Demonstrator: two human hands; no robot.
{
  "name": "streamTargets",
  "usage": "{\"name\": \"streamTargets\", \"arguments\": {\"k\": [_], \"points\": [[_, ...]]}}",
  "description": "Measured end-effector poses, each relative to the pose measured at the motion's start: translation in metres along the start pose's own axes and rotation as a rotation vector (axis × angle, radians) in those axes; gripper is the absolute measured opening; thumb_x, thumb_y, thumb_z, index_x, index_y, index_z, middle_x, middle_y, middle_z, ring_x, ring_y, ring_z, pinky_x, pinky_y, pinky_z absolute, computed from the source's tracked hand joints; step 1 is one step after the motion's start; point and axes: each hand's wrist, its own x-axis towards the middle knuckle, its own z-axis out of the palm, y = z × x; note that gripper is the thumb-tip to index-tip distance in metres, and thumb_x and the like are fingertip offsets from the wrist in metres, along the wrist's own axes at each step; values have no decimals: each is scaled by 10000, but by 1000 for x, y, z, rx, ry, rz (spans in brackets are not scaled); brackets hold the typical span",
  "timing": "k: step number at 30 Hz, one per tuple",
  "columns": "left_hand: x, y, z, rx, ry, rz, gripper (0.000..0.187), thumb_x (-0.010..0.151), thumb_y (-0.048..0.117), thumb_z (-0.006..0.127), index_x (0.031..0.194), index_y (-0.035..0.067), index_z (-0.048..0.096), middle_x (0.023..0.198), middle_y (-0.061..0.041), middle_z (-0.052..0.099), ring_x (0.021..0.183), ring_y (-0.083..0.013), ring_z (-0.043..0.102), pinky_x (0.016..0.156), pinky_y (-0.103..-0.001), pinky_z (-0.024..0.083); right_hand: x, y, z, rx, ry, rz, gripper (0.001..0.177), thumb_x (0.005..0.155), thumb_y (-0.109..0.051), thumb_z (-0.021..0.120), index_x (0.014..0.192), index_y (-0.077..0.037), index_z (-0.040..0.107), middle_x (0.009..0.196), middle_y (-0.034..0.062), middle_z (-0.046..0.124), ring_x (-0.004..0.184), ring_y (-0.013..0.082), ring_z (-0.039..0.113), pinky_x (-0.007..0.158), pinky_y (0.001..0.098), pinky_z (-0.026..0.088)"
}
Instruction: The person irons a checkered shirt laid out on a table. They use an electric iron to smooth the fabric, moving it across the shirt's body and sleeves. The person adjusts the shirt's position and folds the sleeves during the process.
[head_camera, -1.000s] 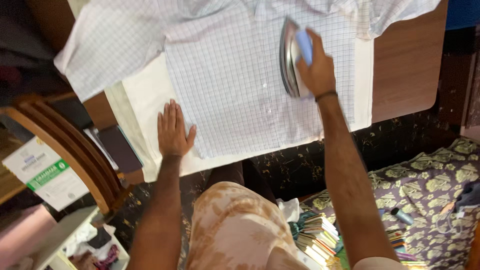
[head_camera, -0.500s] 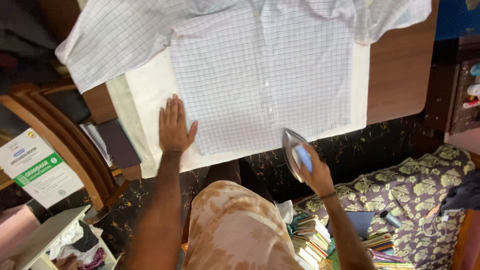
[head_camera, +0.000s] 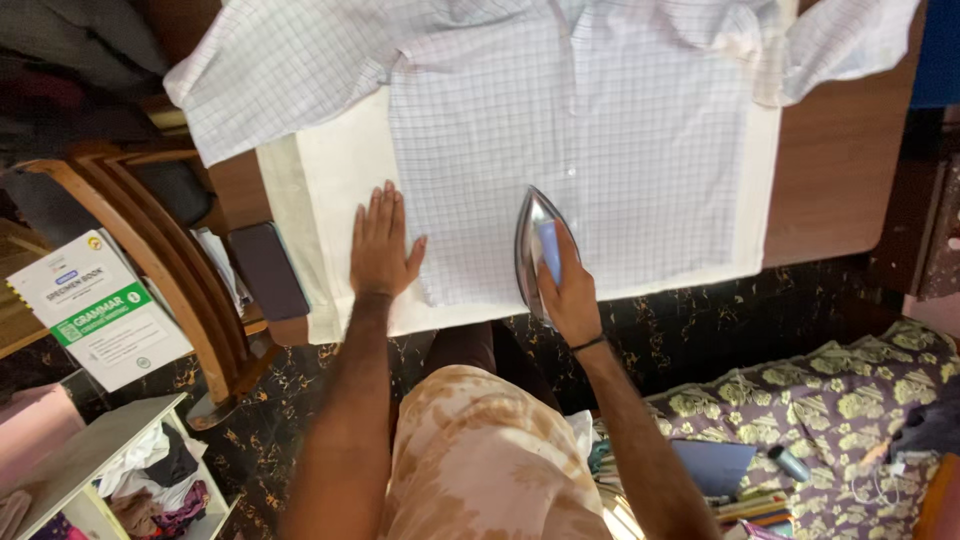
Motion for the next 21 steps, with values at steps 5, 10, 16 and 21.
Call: {"name": "streamTargets", "arguments": {"k": [5, 10, 16, 21], "points": [[2, -2, 2, 68, -23, 1, 683, 1058, 375, 430, 1625, 18, 299, 1727, -132, 229, 1596, -290, 216, 1303, -499, 172, 42, 11, 19, -42, -88, 349, 645, 1074, -283, 497, 1635, -103, 238, 918, 211, 766, 620, 257, 733, 520, 341, 615], [0, -2, 1, 6, -10, -1, 672, 1074, 382, 401, 1626, 15, 292, 1726, -119, 209, 1593, -289, 214, 1302, -501, 172, 134, 24, 34, 49, 39, 116, 660, 1077, -248, 527, 1642, -70, 236, 1129, 242, 741, 687, 230, 758, 552, 322, 640], [5, -3, 0, 38, -39, 10, 661, 1072, 377, 401, 1613, 9, 304, 1717, -132, 211, 1581, -289, 216, 1285, -495, 181, 88, 13, 40, -7, 31, 138, 640, 1093, -227, 539, 1639, -91, 234, 1145, 250, 737, 667, 253, 746, 530, 360, 623], [2, -2, -3, 38, -10, 10, 650, 1066, 376, 411, 1603, 22, 323, 1709, -117, 237, 1576, -269, 234, 1289, -491, 198, 134, 16, 38, -52, 54, 190, 660, 1069, -204, 586, 1618, -111, 233, 1197, 263, 711, 611, 263, 730, 481, 353, 612]]}}
